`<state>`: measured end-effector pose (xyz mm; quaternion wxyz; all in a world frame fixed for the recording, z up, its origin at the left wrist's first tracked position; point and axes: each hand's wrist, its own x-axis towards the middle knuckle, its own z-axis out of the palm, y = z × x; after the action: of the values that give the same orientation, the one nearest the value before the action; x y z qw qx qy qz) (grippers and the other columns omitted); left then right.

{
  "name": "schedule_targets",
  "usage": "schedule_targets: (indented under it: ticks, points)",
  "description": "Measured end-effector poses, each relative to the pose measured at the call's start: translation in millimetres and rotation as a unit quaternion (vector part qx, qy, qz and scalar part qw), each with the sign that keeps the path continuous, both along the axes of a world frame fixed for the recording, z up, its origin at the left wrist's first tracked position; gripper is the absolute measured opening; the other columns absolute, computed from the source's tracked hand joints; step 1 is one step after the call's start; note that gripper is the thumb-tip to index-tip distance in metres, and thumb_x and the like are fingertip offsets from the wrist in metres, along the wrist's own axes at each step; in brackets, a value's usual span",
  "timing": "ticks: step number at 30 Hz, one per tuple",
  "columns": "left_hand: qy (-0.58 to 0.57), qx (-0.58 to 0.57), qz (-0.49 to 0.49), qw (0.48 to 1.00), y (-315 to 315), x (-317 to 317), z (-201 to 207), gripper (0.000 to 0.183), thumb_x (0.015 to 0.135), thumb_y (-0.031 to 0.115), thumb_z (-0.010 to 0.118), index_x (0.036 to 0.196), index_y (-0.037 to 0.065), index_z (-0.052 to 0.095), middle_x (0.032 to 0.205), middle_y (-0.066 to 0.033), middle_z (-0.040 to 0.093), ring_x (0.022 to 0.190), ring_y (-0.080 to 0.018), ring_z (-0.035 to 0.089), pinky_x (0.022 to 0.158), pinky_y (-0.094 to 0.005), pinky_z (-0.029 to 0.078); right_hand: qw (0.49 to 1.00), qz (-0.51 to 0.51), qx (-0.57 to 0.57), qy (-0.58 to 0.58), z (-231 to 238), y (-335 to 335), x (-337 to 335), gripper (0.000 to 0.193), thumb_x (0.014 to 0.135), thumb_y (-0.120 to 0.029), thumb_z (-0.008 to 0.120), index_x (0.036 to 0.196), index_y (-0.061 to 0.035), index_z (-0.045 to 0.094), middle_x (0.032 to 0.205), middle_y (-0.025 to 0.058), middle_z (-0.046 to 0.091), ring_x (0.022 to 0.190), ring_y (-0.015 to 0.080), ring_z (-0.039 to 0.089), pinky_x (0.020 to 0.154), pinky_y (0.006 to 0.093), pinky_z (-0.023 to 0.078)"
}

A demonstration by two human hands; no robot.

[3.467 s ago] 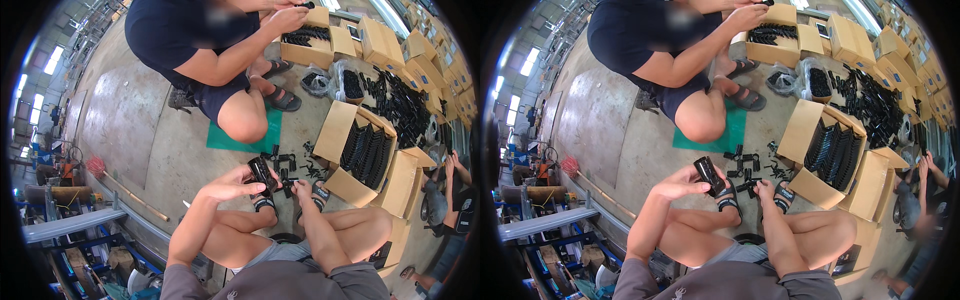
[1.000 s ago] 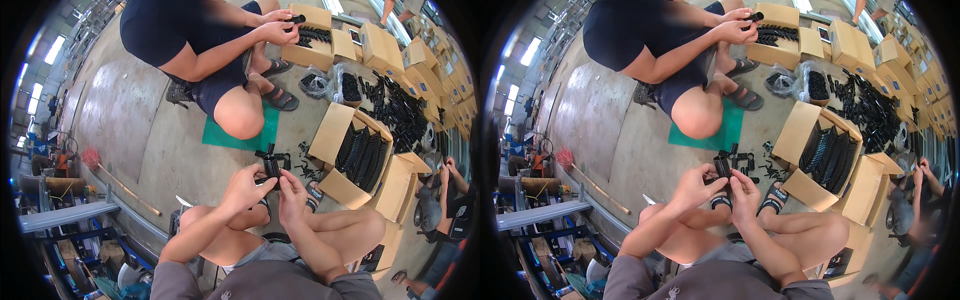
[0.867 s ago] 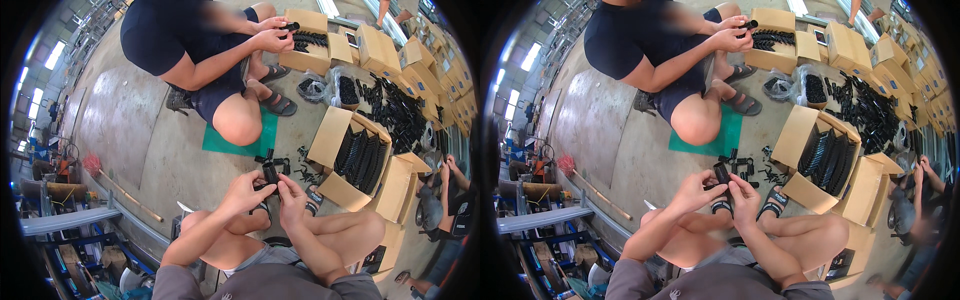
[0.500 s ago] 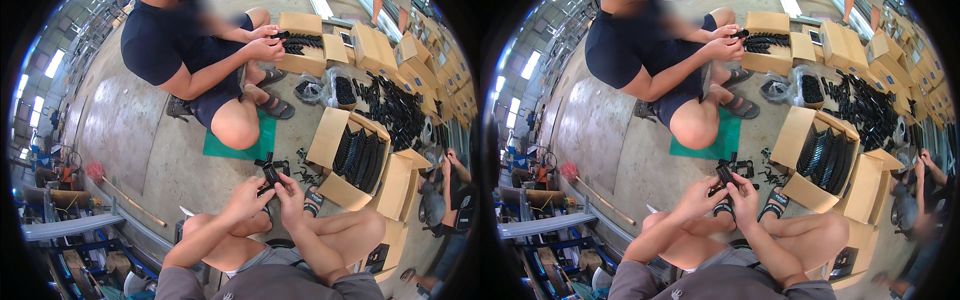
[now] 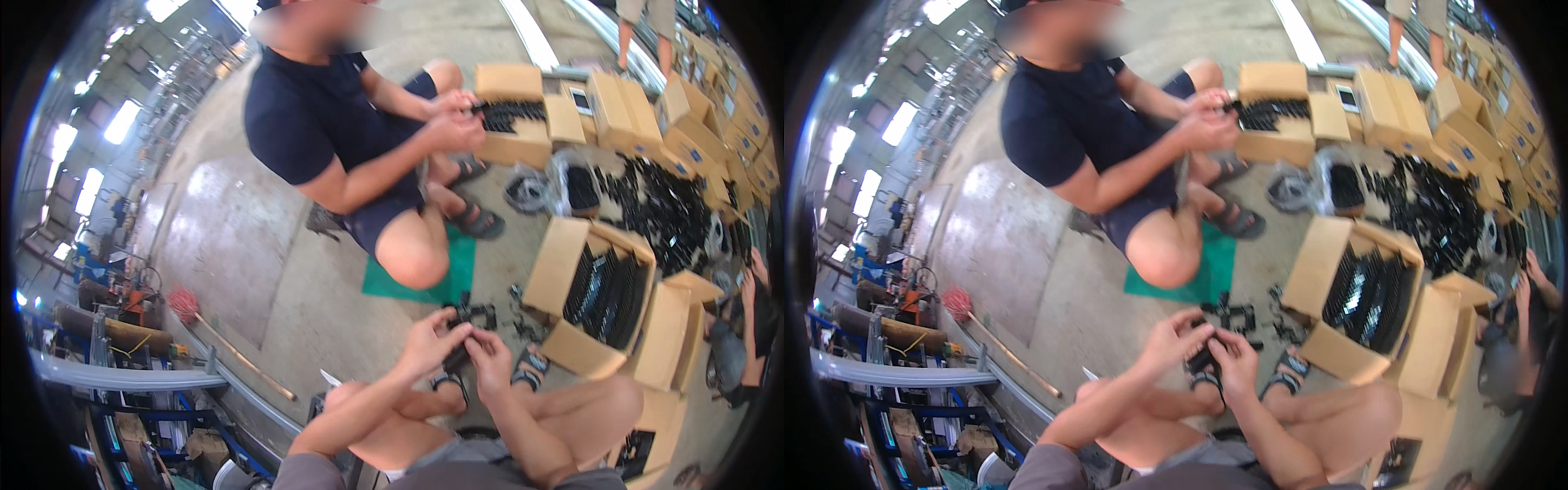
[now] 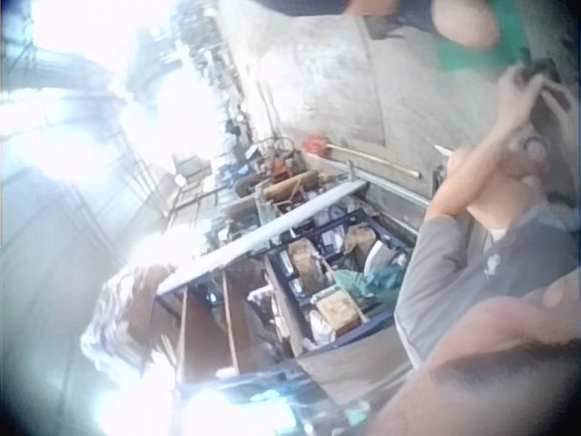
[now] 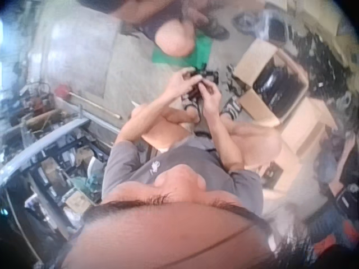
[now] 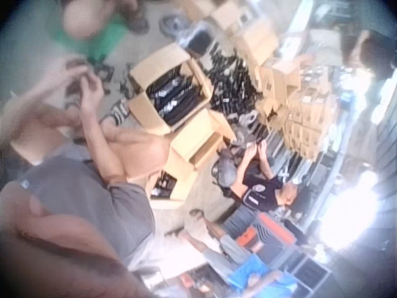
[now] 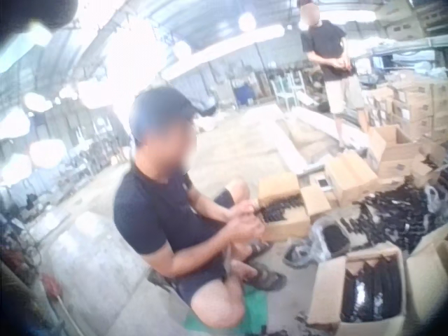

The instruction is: The person assembles black plastic pipe fittings by hand, inserting smaller components into larger ones while sitting on the floor surrounded by boxes of parts.

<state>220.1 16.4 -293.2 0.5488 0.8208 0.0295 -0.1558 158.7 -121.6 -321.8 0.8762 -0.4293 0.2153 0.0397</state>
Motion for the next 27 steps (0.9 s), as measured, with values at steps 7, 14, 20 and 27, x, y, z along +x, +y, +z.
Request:
schedule_targets:
  ticks: [7,14,20,27]
  points:
    - [0.141,-0.092,0.021,0.985,4.7,2.7,34.8,0.047,0.086,0.022,0.076,0.123,-0.003,0.062,0.083,-0.0046,0.068,0.069,-0.0067,0.06,0.056,-0.0207,0.047,0.999,0.009,-0.049,-0.016,3.0,1.3,-2.3,0.026,0.088,0.003,0.066,0.114,0.0033,0.065,0.108,0.0098,0.068,0.097,0.0134,0.064,0.088,0.0257,0.051]
    - [0.177,-0.144,-0.029,0.973,7.2,13.6,56.2,0.041,0.087,0.019,0.075,0.119,-0.003,0.063,0.082,-0.0019,0.068,0.061,-0.0051,0.058,0.051,-0.0183,0.044,0.998,0.04,-0.038,-0.016,25.1,-16.0,4.6,0.024,0.086,0.002,0.07,0.11,0.006,0.067,0.101,0.0116,0.07,0.087,0.0129,0.067,0.078,0.024,0.054]
    - [0.197,-0.157,0.001,0.968,0.8,8.0,61.1,0.043,0.085,0.018,0.078,0.118,-0.005,0.063,0.089,-0.0037,0.069,0.074,-0.007,0.062,0.065,-0.0201,0.05,0.994,-0.038,-0.094,-0.052,18.4,-4.6,-2.4,0.026,0.085,0.001,0.072,0.11,0.008,0.066,0.099,0.0129,0.07,0.085,0.0138,0.067,0.076,0.0237,0.055]
    - [0.166,-0.16,-0.002,0.973,2.9,4.5,46.2,0.045,0.085,0.019,0.078,0.118,-0.007,0.062,0.091,-0.0053,0.07,0.077,-0.008,0.063,0.068,-0.0222,0.052,0.996,-0.007,-0.063,-0.07,16.8,-2.2,-5.6,0.027,0.085,0.002,0.071,0.11,0.007,0.06,0.108,0.0134,0.066,0.097,0.0151,0.064,0.087,0.0268,0.052]
